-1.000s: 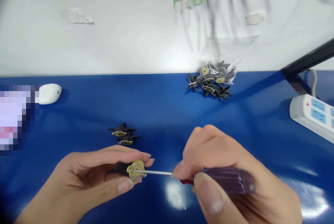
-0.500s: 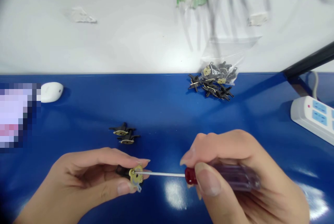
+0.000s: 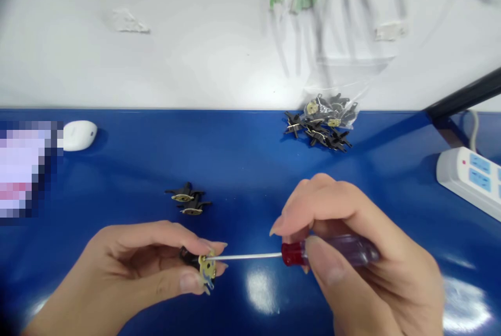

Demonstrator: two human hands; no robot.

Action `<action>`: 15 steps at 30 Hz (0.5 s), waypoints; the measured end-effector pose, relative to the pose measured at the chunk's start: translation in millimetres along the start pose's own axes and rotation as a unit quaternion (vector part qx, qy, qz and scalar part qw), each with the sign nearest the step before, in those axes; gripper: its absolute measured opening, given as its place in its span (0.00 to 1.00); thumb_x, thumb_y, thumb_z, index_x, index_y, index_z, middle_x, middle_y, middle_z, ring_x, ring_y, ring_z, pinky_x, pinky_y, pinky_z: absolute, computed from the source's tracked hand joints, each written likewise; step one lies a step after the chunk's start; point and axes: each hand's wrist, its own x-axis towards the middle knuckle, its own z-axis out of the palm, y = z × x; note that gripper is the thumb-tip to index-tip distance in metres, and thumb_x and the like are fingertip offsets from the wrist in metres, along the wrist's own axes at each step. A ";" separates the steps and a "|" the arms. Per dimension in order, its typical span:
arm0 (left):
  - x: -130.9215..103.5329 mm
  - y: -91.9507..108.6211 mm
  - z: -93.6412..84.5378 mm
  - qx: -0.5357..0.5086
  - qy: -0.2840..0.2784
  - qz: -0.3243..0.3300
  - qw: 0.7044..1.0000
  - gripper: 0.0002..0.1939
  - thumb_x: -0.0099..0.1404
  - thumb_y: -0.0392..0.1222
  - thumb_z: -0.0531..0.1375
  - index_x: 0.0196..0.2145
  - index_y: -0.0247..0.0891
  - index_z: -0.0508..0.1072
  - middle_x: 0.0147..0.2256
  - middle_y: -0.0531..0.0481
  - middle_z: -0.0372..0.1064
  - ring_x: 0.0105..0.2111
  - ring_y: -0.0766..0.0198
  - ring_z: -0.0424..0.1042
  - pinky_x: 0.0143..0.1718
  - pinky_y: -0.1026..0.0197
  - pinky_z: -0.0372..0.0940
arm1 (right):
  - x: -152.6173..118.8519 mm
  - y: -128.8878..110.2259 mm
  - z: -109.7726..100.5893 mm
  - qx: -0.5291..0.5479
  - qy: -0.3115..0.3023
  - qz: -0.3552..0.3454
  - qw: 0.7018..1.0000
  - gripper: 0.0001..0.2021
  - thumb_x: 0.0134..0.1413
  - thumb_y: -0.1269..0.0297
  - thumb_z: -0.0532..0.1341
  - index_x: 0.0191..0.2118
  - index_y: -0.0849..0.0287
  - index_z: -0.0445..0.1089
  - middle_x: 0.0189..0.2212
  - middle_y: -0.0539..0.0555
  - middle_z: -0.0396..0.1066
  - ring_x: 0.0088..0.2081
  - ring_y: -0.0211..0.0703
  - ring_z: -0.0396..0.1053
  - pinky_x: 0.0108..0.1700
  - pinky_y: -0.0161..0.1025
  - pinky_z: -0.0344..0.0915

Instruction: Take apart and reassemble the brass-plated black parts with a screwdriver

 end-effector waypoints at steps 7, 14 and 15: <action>-0.7 5.3 1.5 -0.006 -0.018 -0.007 1.000 0.09 0.63 0.36 0.84 0.40 0.47 0.95 0.34 0.48 0.92 0.33 0.61 0.90 0.38 0.70 0.83 | -3.5 2.1 -1.1 -0.069 0.017 0.004 0.997 0.12 0.79 0.61 0.62 0.53 0.43 0.85 0.24 0.49 0.75 0.21 0.40 0.72 0.19 0.35 0.67; 0.2 6.6 1.4 -0.022 -0.009 -0.020 1.000 0.08 0.62 0.38 0.84 0.39 0.44 0.95 0.36 0.44 0.92 0.34 0.57 0.90 0.40 0.64 0.85 | -2.0 -4.2 -3.6 -0.114 0.015 0.013 0.993 0.06 0.74 0.60 0.69 0.50 0.41 0.84 0.27 0.46 0.78 0.19 0.39 0.73 0.20 0.35 0.69; -0.1 7.4 2.3 -0.026 -0.006 -0.026 0.999 0.08 0.62 0.38 0.85 0.39 0.45 0.95 0.35 0.45 0.91 0.34 0.58 0.89 0.39 0.64 0.85 | -2.7 -4.8 -4.0 -0.125 0.015 0.027 0.992 0.07 0.75 0.59 0.68 0.50 0.41 0.85 0.24 0.46 0.77 0.17 0.39 0.71 0.18 0.35 0.66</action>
